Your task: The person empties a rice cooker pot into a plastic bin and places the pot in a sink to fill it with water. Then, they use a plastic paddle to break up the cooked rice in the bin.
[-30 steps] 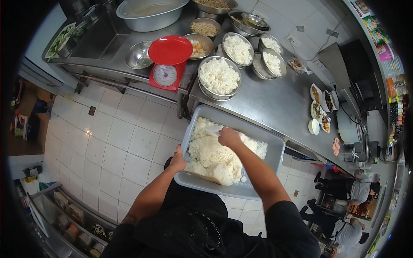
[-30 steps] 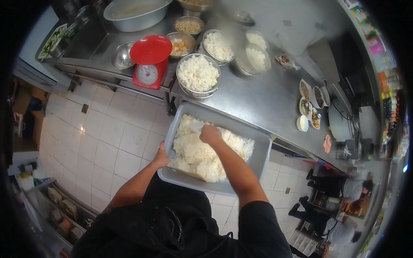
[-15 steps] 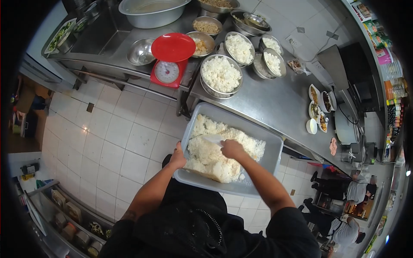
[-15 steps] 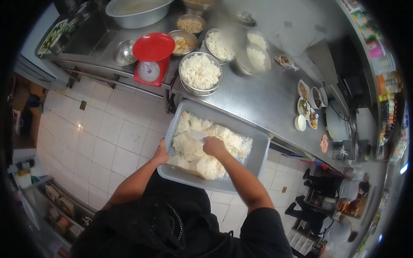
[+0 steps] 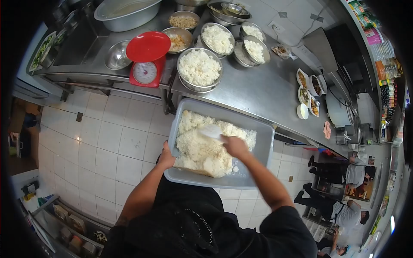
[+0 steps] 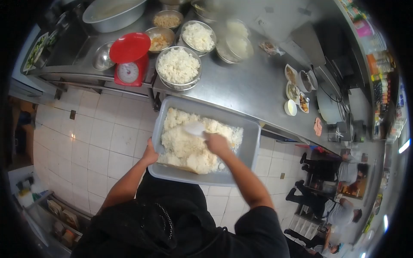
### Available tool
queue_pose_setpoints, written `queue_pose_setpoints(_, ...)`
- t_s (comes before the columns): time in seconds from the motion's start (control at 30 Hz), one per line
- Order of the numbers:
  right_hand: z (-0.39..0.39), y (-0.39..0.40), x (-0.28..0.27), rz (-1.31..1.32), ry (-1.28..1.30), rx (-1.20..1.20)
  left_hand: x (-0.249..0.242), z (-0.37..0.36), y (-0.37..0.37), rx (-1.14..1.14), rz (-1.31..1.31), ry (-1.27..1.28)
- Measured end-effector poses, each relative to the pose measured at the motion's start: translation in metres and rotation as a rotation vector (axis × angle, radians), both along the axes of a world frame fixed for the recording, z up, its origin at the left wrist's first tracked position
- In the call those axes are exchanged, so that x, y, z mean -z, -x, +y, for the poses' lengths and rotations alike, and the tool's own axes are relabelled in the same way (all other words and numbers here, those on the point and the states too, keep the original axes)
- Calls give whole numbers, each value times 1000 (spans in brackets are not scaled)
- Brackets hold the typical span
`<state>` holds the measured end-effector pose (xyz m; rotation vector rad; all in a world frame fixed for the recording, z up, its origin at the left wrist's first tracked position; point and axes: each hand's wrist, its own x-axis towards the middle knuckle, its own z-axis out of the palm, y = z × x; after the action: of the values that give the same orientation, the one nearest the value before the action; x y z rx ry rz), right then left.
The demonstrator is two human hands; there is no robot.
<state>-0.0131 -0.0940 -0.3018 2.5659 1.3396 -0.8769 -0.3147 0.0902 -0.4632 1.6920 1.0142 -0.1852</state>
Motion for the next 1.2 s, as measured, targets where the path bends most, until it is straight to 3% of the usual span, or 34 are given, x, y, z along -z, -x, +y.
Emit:
queue_pose_setpoints(0.1,-17,-52,-86,-150,227,-89,3,2,1,0,-10,-20)
queue_pose_setpoints(0.13,-22,-66,-83,-149,221,-89,1,2,0,-4,-25,-19)
queue_pose_setpoints(0.2,-30,-92,-54,-167,327,-291,-2,1,-2,-7,-37,-28)
queue_pose_setpoints(0.3,-20,-104,31,-219,356,-415,-20,8,-5,19,-62,-62)
queue_pose_setpoints(0.43,-36,-103,51,-170,236,-214,-35,1,-5,-5,-3,-26)
queue_pose_setpoints(0.57,-80,-31,114,-137,24,150,-41,1,-8,10,-36,-73)
queue_pose_setpoints(0.63,-67,-11,83,-61,47,239,-44,-1,-9,3,-36,-50)
queue_pose_setpoints(0.7,-62,-25,78,-100,125,47,-44,2,-8,17,-29,-30)
queue_pose_setpoints(0.77,-48,-52,19,-112,208,-102,-33,2,-7,-4,-24,-22)
queue_pose_setpoints(0.83,-38,-75,-41,-89,246,-137,-35,2,-7,-6,-44,-22)
queue_pose_setpoints(0.9,-30,-97,-57,-59,296,-117,-38,-1,-5,-23,-64,-19)
queue_pose_setpoints(0.97,-23,-115,-36,28,179,-5,-42,1,-7,-13,-52,-18)
queue_pose_setpoints(1.07,1,-99,58,36,200,15,-42,1,-10,-33,-46,-16)
queue_pose_setpoints(1.2,34,-26,61,75,105,165,-43,-2,-8,-31,50,-12)
